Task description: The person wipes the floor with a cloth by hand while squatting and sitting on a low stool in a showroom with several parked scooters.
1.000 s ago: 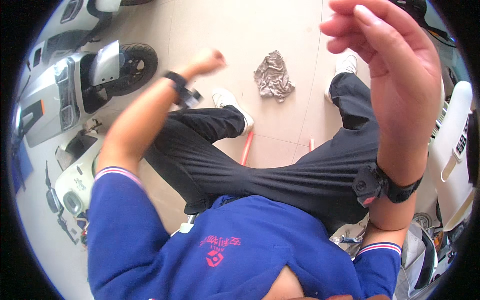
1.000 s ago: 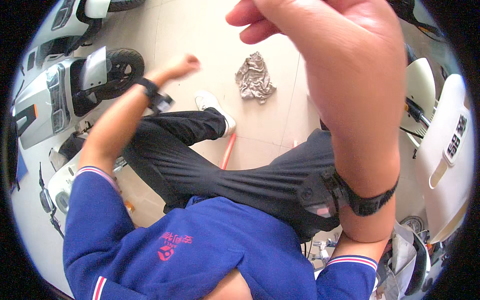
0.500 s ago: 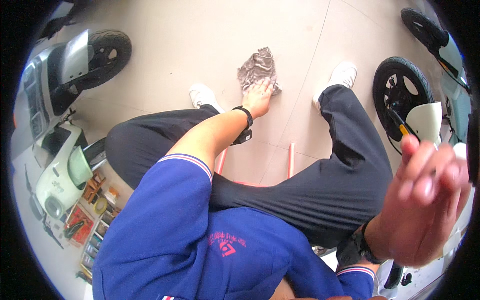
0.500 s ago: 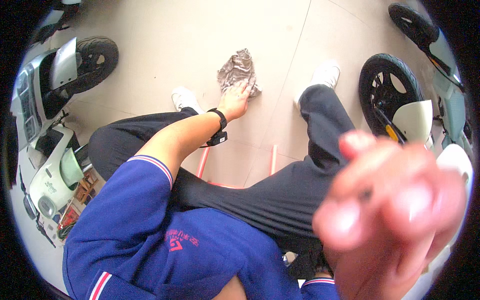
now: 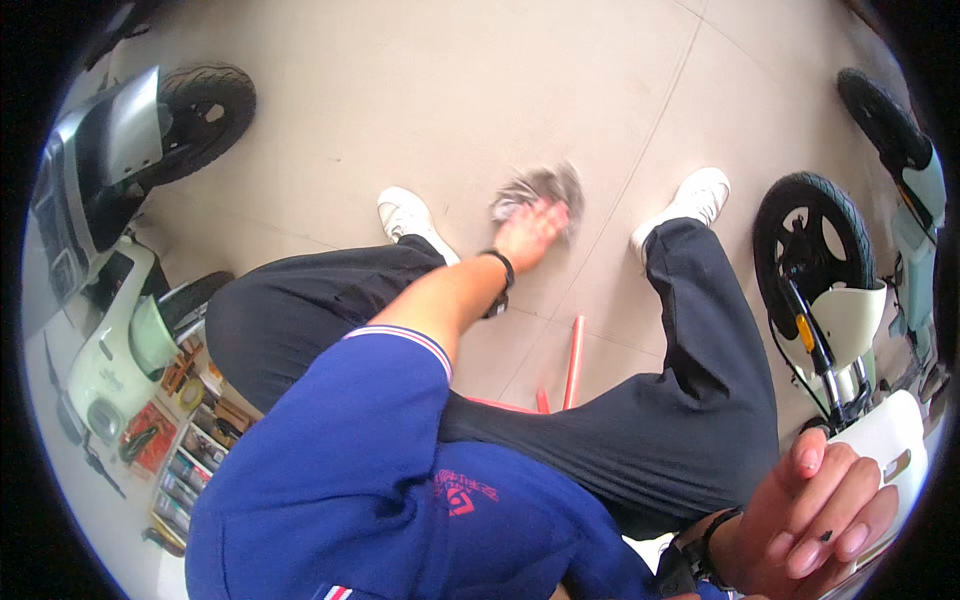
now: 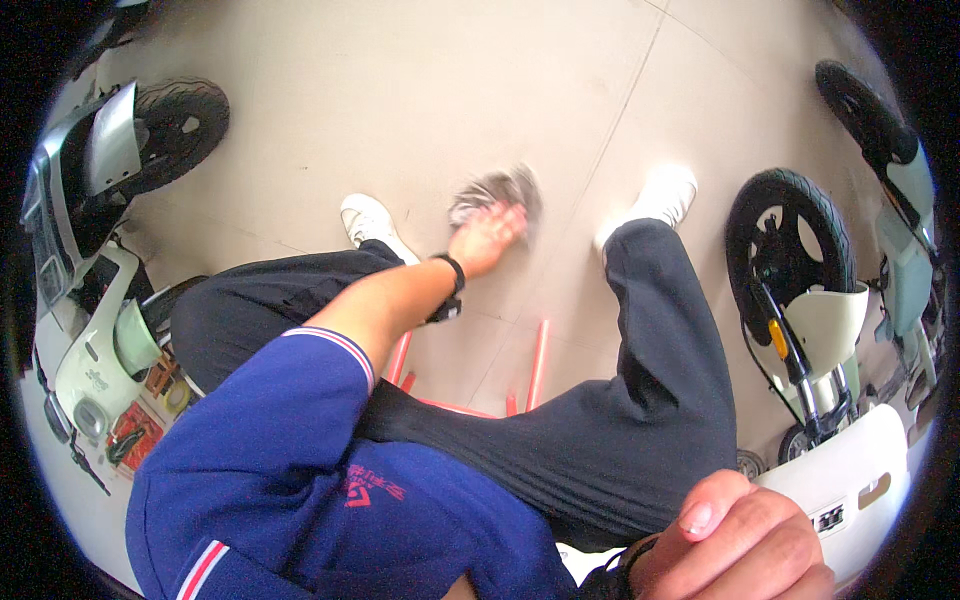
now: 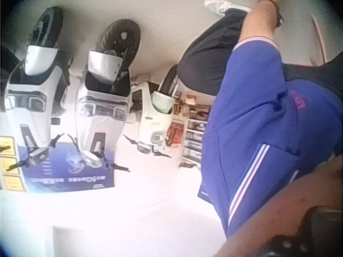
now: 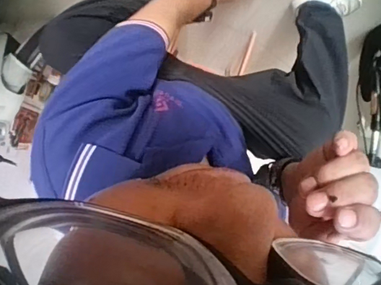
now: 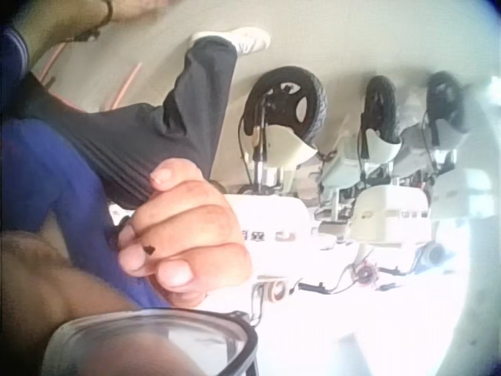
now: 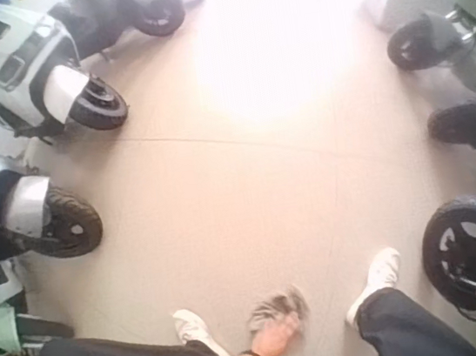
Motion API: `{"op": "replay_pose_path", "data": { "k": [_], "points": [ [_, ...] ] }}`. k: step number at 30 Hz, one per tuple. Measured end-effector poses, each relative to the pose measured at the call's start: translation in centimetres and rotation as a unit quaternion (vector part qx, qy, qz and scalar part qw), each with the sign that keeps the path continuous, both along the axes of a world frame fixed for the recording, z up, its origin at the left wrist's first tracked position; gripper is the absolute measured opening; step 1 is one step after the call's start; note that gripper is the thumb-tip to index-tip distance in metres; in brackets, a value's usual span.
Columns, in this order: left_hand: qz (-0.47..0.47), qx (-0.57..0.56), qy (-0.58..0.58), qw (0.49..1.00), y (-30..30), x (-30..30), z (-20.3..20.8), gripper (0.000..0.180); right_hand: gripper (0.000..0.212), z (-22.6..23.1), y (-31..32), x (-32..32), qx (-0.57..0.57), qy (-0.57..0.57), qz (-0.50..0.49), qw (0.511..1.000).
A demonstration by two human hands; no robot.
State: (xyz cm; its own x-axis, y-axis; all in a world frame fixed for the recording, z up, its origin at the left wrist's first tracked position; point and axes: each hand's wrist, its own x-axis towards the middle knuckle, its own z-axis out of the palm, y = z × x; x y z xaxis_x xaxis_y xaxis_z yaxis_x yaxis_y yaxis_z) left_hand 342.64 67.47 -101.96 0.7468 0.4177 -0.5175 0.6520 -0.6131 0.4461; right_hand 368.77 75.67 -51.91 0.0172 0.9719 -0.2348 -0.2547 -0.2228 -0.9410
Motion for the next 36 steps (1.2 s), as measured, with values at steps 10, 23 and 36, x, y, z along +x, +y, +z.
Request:
{"op": "replay_pose_path", "data": {
  "k": [10,23,36],
  "points": [
    [0.207,0.129,0.097,0.965,8.5,-4.7,0.4,0.070,0.017,-0.6,1.9,-2.1,-0.001,-0.029,0.082,0.996],
    [0.831,-0.020,0.316,0.458,13.6,-22.5,-3.2,0.090,0.022,-1.0,2.6,-4.0,0.010,-0.093,0.115,0.989],
    [0.531,0.182,-0.004,0.828,17.9,-8.8,-4.8,0.083,0.027,-2.1,4.2,-5.7,-0.008,-0.075,0.155,0.985]
  ]
}}
